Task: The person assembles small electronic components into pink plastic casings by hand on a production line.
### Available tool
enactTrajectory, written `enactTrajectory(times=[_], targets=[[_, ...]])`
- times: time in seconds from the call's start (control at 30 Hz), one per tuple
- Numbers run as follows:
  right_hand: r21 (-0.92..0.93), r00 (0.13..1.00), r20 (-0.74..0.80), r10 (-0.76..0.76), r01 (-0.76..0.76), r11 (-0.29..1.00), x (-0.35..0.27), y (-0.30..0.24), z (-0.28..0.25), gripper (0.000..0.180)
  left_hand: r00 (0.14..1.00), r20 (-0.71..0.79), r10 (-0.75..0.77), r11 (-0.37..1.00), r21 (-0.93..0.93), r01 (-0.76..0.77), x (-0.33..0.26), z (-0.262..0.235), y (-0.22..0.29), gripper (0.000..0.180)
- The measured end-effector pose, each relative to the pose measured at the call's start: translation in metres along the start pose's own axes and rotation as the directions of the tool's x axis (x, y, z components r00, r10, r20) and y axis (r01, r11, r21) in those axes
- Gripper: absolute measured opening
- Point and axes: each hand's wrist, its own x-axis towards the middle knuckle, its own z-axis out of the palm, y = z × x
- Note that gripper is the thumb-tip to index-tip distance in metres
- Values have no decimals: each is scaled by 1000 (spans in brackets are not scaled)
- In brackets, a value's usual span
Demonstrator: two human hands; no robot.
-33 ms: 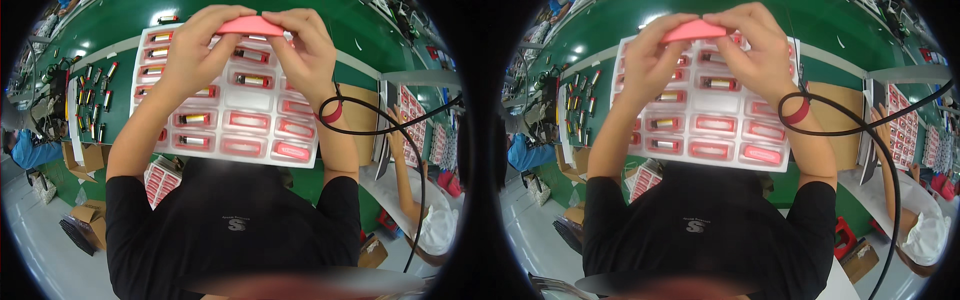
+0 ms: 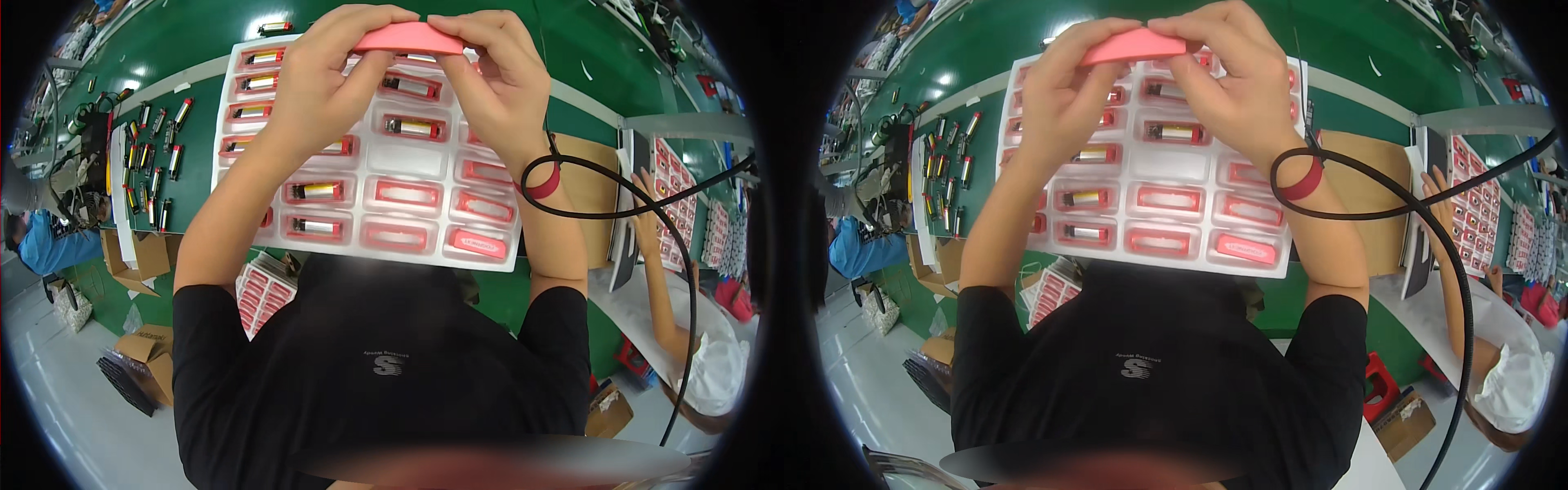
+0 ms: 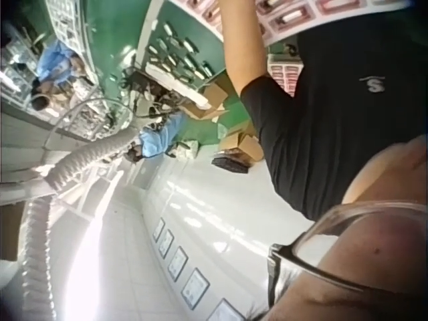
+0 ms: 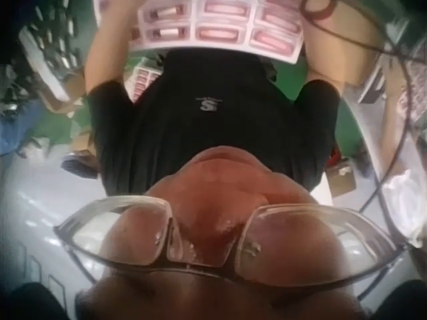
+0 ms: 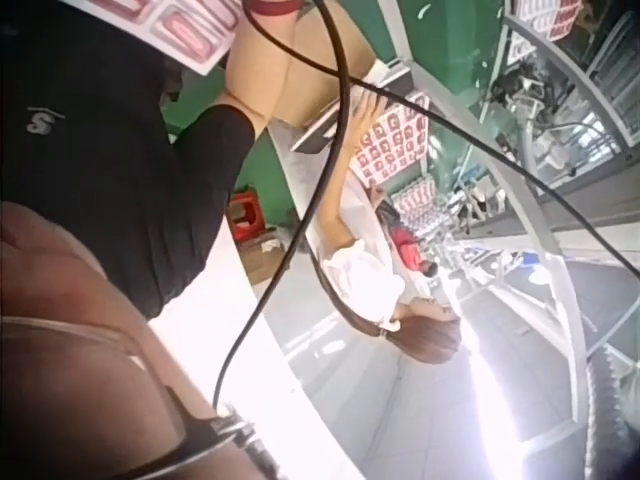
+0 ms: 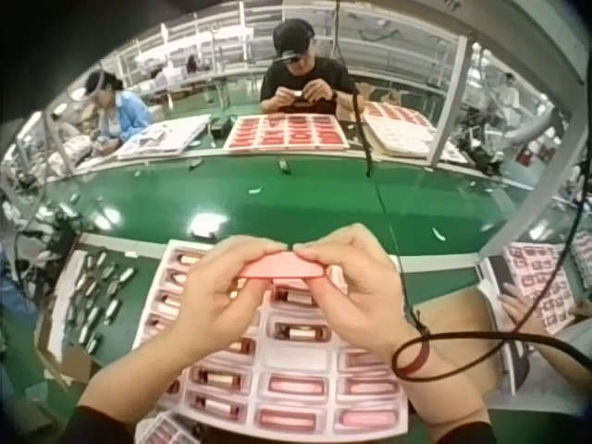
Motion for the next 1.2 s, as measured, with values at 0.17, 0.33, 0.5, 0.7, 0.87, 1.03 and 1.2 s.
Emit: enactTrajectory(times=[0.17,0.33,0.5,0.7,0.87,1.03,1.2], targets=[[43,991,33,130,-131,990,-10,-6,-6,26,981,148,-122,991,-42,130,-16,-1,-4,35],[-116,725,386,571,-575,810,-60,-31,-19,14,920,375,-111,993,77,89,-3,-44,-49,41],[-326,874,445,193,-43,944,-76,-28,-2,9,958,161,-236,768,636,82,27,-52,-177,38],[-299,869,435,238,-110,948,-49,-6,-16,15,720,392,-574,737,629,245,59,-31,-195,23],[-276,955,148,258,-211,938,-7,48,-15,22,742,438,-507,817,519,252,72,-22,-180,27],[-122,915,292,277,-252,960,4,54,-6,27,700,459,-548,771,602,209,70,-14,-185,28],[-132,958,128,258,-241,962,2,62,-18,30,727,455,-513,850,386,358,74,-9,-148,28]])
